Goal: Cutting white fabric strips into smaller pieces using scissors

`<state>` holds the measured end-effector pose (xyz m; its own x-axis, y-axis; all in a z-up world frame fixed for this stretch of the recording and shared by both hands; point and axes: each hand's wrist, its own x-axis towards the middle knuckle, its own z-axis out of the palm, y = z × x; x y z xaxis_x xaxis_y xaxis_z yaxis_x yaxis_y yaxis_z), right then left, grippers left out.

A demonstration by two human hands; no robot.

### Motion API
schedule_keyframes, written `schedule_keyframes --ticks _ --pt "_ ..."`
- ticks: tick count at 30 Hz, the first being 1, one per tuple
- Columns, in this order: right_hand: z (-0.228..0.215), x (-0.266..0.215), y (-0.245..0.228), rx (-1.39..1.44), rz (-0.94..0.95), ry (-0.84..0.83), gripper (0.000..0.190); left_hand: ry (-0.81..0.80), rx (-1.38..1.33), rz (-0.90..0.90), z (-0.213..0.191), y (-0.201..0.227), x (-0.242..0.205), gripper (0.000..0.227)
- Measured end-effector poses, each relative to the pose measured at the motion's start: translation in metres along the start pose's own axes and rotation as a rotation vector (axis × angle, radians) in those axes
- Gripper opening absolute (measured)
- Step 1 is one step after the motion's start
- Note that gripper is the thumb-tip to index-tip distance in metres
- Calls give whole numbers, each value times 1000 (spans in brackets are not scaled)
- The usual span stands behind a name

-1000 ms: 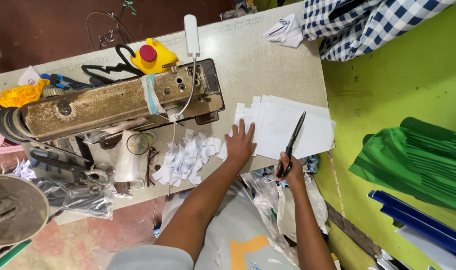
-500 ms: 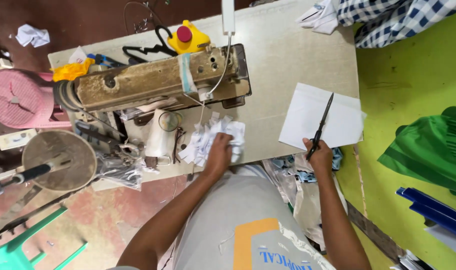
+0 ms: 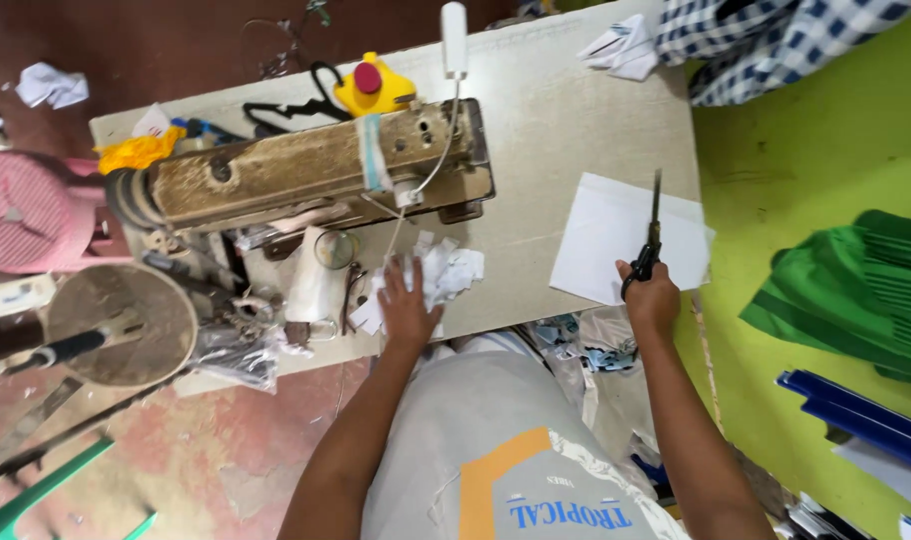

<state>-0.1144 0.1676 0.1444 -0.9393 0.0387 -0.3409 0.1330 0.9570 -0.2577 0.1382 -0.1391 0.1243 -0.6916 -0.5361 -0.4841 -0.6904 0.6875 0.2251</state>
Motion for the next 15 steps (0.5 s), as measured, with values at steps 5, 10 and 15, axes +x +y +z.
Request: schedule_keyframes --ticks 5,10,15 --pt "6 33 25 -55 16 15 66 64 -100 16 36 -15 14 104" --pt "14 33 19 -38 29 9 62 19 -54 49 66 -21 21 96" --pt "38 33 14 -128 17 100 56 -97 -326 26 52 -16 32 77"
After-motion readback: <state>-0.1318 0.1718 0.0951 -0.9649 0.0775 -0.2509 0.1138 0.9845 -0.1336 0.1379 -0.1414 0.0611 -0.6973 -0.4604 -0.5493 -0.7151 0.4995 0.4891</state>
